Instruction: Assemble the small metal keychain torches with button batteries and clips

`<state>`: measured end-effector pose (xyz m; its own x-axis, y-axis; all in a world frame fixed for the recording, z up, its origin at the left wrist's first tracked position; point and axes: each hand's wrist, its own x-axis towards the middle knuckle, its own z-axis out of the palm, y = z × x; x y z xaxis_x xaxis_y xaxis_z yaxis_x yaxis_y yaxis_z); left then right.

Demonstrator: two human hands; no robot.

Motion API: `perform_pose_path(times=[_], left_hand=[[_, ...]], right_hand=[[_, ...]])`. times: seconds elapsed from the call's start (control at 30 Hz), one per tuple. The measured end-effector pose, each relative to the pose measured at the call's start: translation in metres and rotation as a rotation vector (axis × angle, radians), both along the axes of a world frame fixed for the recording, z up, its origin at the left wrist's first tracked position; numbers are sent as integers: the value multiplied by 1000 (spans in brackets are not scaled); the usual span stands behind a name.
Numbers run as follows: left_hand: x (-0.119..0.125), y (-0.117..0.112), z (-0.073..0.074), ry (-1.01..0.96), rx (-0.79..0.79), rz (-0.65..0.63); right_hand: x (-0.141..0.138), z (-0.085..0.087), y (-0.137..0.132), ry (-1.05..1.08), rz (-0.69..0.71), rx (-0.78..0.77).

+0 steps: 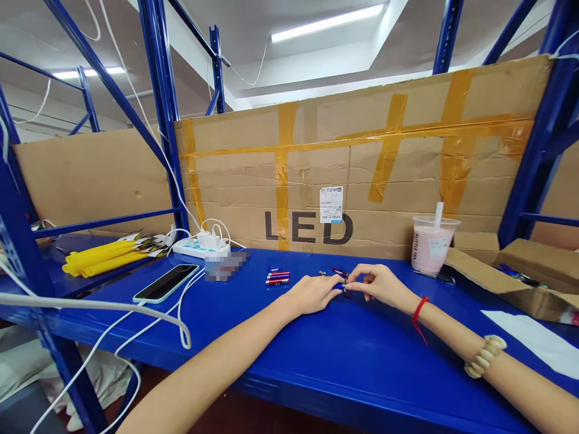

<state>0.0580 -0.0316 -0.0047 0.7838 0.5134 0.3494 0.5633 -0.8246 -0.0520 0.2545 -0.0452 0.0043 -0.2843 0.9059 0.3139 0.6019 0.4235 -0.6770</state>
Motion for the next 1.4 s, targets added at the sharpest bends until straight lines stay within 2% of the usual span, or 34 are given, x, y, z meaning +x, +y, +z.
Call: perform_pose_path(times=[0.23, 0.47, 0.8, 1.4], left_hand=[[1, 0, 0, 6, 2, 5], [0, 1, 0, 15, -9, 1], [-1, 2, 0, -17, -4, 6], [-1, -3, 6, 16, 50, 70]], right_hand=[[1, -3, 1, 17, -24, -36], [3, -9, 4, 62, 19, -37], [-3, -10, -2, 160, -26, -126], [-2, -12, 2, 229, -34, -193]])
